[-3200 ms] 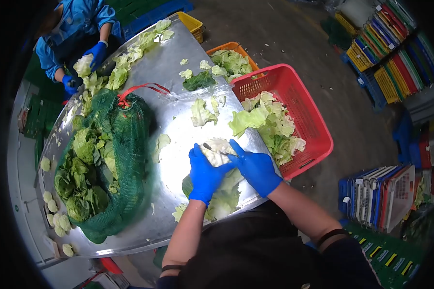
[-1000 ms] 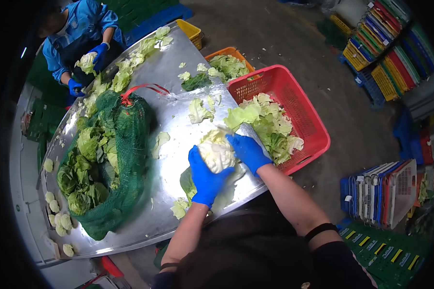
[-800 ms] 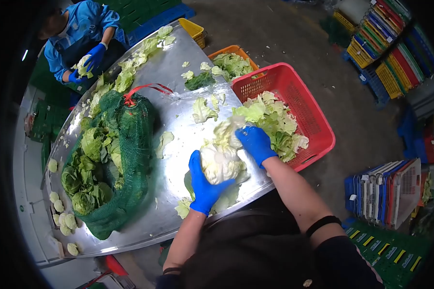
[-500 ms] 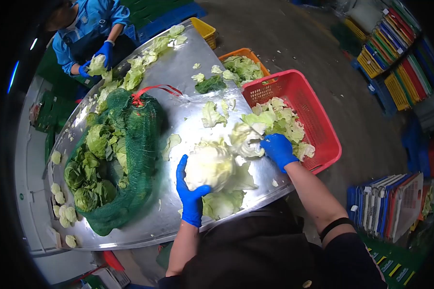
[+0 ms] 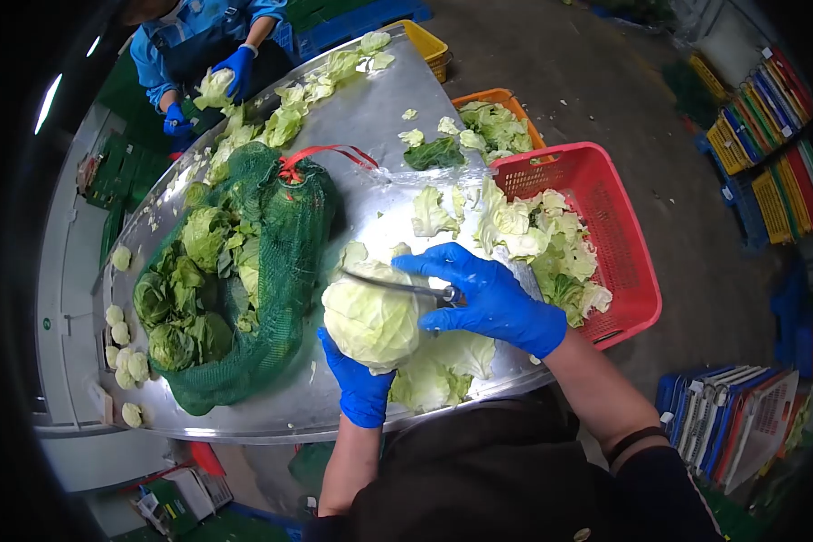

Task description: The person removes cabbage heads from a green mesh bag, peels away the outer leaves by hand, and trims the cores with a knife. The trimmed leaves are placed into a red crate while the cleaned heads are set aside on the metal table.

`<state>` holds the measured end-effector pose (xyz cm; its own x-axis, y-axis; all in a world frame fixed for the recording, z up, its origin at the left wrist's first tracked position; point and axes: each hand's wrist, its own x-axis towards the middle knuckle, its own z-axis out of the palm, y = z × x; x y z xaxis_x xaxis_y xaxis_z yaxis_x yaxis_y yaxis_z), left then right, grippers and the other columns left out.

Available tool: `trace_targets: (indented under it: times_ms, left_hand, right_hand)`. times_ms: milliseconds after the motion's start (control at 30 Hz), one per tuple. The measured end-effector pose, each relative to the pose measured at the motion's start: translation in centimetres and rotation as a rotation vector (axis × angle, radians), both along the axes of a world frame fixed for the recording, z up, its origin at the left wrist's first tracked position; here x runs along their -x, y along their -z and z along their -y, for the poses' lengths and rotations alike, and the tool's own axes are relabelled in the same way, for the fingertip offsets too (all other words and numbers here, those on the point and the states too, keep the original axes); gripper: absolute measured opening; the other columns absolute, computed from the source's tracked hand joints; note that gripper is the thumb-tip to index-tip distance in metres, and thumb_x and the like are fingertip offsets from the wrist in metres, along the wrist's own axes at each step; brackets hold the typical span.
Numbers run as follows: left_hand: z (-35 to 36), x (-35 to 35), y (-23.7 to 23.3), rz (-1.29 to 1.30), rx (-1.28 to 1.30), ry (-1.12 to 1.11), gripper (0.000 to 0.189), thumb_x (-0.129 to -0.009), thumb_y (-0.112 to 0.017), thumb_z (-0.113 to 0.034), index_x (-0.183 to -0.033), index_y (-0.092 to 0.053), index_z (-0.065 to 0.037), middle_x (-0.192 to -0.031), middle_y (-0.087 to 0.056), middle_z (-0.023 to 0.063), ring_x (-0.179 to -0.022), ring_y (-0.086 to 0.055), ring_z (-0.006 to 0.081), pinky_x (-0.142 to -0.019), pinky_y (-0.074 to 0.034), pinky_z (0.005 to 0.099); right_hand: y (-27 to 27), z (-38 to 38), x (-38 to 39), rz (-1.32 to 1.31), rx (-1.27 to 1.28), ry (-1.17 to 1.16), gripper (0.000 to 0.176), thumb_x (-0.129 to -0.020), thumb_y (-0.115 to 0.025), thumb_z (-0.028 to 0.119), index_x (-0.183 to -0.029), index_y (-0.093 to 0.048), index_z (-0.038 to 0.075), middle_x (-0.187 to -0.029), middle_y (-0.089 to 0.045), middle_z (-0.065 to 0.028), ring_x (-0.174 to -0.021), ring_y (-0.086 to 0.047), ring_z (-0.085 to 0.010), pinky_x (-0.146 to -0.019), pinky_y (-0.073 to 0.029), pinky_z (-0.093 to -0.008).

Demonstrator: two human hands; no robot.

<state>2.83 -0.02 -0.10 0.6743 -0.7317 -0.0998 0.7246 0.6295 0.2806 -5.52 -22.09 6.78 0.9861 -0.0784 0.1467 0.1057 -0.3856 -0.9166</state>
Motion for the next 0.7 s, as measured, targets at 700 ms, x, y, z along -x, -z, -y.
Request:
trace_targets:
  times_ms: [700]
  left_hand:
    - [-0.2, 2.2, 0.2, -0.025, -0.496, -0.074, 0.064, -0.090, -0.052, -0.041, -0.141, -0.035, -0.005, -0.142, -0.041, 0.0143, -0.128, -0.042, 0.0316, -0.108, -0.032, 0.0496]
  right_hand:
    - [2.3, -1.2, 1.0, 0.052, -0.518, 0.090, 0.031, -0.073, -0.072, 0.008, -0.100, -0.059, 0.005, -0.098, -0.059, -0.0033, -0.086, -0.058, -0.0105, -0.078, -0.049, -0.0283]
